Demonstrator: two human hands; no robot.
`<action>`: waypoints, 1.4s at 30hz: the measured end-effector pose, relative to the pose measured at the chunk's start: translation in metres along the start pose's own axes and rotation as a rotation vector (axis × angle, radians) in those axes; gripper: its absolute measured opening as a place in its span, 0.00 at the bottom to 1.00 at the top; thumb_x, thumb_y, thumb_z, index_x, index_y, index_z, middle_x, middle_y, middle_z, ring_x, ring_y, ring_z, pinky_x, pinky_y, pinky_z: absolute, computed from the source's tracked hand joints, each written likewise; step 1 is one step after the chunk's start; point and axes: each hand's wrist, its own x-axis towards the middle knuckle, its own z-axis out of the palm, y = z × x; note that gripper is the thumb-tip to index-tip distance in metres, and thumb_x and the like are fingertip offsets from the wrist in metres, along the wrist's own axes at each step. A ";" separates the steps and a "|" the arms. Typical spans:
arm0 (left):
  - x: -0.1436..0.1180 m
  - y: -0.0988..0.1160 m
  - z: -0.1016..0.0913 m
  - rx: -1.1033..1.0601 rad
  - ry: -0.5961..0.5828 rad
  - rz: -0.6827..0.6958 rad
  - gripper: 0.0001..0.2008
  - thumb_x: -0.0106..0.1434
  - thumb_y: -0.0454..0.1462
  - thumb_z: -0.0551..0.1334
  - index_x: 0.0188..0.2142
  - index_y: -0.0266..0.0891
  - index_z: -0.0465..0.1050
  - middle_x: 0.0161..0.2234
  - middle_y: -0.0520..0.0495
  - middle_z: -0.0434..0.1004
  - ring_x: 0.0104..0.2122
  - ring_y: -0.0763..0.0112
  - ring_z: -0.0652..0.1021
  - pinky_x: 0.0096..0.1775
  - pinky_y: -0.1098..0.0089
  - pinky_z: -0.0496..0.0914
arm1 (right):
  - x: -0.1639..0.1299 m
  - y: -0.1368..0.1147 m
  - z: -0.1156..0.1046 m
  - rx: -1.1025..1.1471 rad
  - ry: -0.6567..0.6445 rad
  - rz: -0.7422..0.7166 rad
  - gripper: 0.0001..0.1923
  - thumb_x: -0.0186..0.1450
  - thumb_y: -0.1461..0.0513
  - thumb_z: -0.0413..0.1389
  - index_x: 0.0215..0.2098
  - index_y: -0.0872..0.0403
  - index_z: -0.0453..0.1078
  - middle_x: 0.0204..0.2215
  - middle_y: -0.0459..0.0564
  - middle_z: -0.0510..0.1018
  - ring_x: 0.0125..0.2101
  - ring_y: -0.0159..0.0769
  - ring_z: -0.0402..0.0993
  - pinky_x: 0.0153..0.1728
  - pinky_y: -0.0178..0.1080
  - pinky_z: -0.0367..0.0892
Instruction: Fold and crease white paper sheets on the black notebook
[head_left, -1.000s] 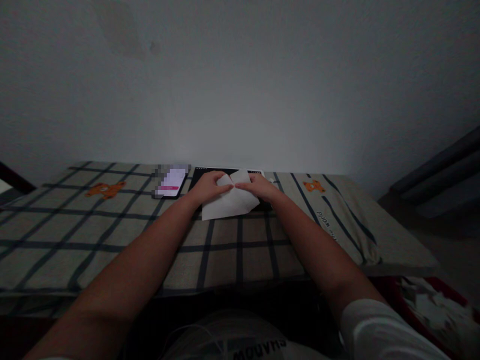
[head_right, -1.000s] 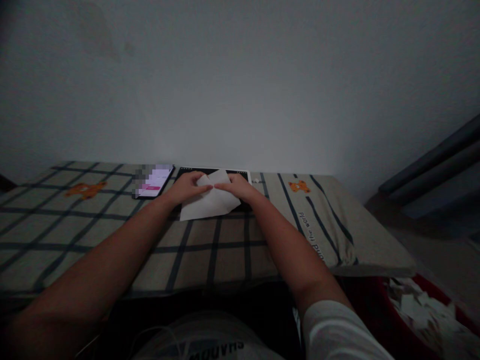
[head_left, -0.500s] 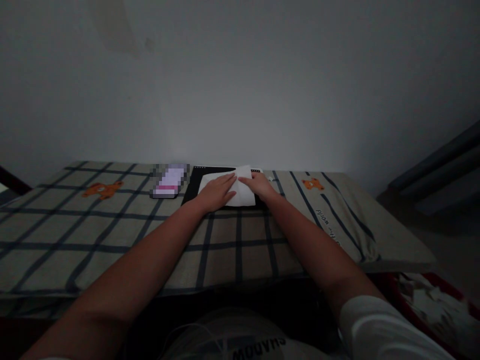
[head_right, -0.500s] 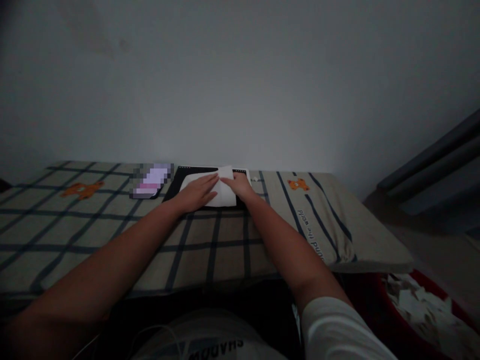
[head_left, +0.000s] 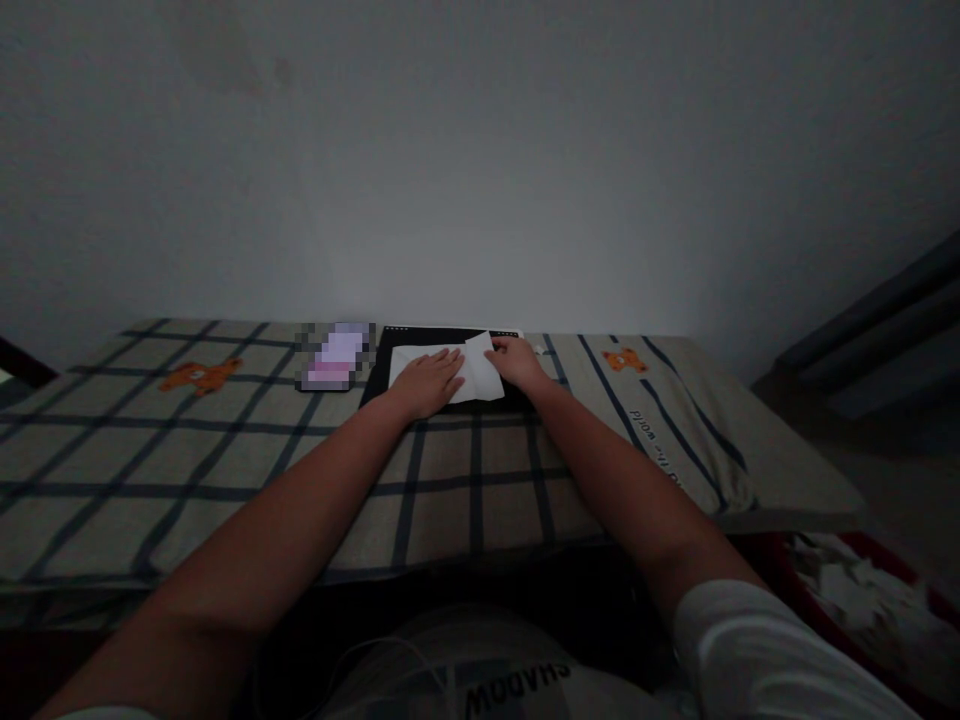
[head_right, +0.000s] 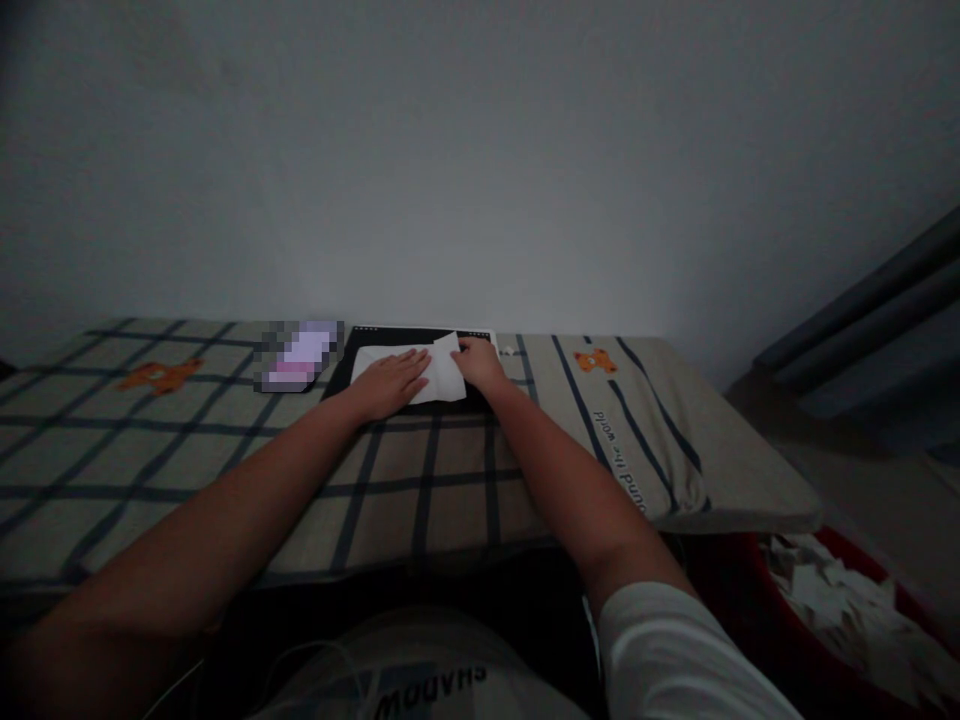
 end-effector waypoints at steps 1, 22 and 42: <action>0.000 0.001 0.000 0.011 -0.002 0.003 0.28 0.70 0.44 0.41 0.65 0.33 0.50 0.66 0.41 0.50 0.65 0.59 0.54 0.61 0.57 0.53 | 0.000 0.000 0.000 -0.012 0.008 -0.007 0.17 0.61 0.67 0.54 0.48 0.60 0.74 0.39 0.55 0.80 0.35 0.36 0.76 0.39 0.37 0.68; 0.003 0.007 -0.003 0.131 -0.026 0.018 0.29 0.69 0.44 0.43 0.65 0.32 0.51 0.66 0.39 0.50 0.64 0.60 0.56 0.61 0.61 0.52 | 0.003 0.007 0.004 -0.103 0.009 0.012 0.19 0.59 0.70 0.51 0.49 0.59 0.69 0.38 0.55 0.77 0.38 0.36 0.73 0.46 0.39 0.66; 0.005 0.013 -0.008 0.122 -0.043 0.003 0.28 0.68 0.43 0.45 0.64 0.32 0.53 0.65 0.38 0.52 0.63 0.58 0.58 0.61 0.62 0.52 | -0.001 0.001 -0.005 -0.117 -0.038 0.012 0.18 0.58 0.72 0.50 0.45 0.59 0.72 0.34 0.51 0.78 0.36 0.34 0.72 0.44 0.38 0.66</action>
